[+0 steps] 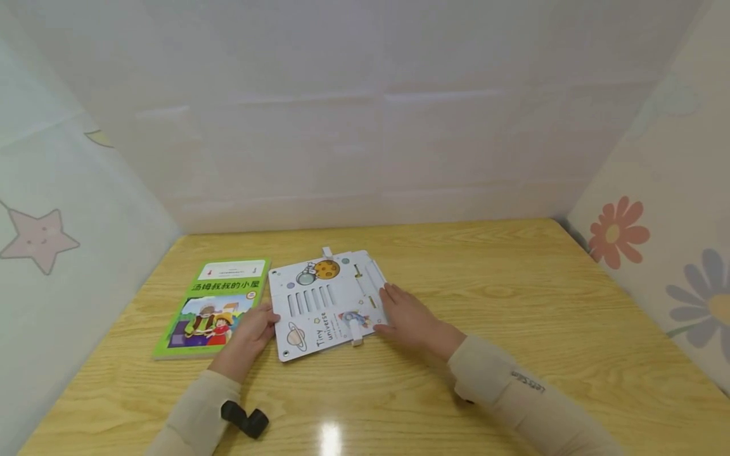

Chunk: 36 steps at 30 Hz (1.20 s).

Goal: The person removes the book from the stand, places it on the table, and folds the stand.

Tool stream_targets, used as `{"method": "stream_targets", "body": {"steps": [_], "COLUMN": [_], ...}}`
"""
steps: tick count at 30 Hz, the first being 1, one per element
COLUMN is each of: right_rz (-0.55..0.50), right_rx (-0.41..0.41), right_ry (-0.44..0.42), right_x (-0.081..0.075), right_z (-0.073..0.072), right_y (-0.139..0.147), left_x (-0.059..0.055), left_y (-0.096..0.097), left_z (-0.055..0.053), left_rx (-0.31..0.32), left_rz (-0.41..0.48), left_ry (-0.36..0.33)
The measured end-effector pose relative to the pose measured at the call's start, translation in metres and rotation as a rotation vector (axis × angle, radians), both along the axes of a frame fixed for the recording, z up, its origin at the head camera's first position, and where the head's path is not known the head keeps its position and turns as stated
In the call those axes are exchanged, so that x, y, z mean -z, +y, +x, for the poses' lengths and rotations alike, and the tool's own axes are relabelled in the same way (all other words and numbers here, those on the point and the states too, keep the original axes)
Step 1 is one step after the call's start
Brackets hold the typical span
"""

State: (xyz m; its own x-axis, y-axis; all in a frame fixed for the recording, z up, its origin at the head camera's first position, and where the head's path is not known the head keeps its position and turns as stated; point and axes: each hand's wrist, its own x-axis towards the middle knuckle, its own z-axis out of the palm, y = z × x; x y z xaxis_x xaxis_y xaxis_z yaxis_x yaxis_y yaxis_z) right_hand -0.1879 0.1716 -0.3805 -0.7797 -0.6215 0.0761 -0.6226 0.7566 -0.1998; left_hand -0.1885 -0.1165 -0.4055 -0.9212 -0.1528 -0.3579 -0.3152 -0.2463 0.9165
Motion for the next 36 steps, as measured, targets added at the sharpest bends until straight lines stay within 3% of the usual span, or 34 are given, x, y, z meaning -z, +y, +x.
{"method": "stream_targets", "body": {"steps": [12, 20, 28, 36], "right_rz": [-0.009, 0.031, 0.067, 0.120], "right_rx": [0.002, -0.068, -0.112, -0.063], "right_ry": [-0.054, 0.012, 0.021, -0.023], "right_x": [0.003, 0.007, 0.007, 0.009], "right_z": [-0.002, -0.001, 0.000, -0.005], "right_y": [0.002, 0.000, -0.007, -0.012], "left_x": [0.002, 0.000, 0.000, 0.000], "left_y": [0.000, 0.000, 0.001, 0.000], "left_z": [-0.002, -0.002, -0.001, -0.001], "left_rx": [0.007, 0.011, 0.006, 0.004], "left_rz": [0.020, 0.028, 0.015, 0.016], "left_ry": [0.033, 0.024, 0.007, 0.019]}}
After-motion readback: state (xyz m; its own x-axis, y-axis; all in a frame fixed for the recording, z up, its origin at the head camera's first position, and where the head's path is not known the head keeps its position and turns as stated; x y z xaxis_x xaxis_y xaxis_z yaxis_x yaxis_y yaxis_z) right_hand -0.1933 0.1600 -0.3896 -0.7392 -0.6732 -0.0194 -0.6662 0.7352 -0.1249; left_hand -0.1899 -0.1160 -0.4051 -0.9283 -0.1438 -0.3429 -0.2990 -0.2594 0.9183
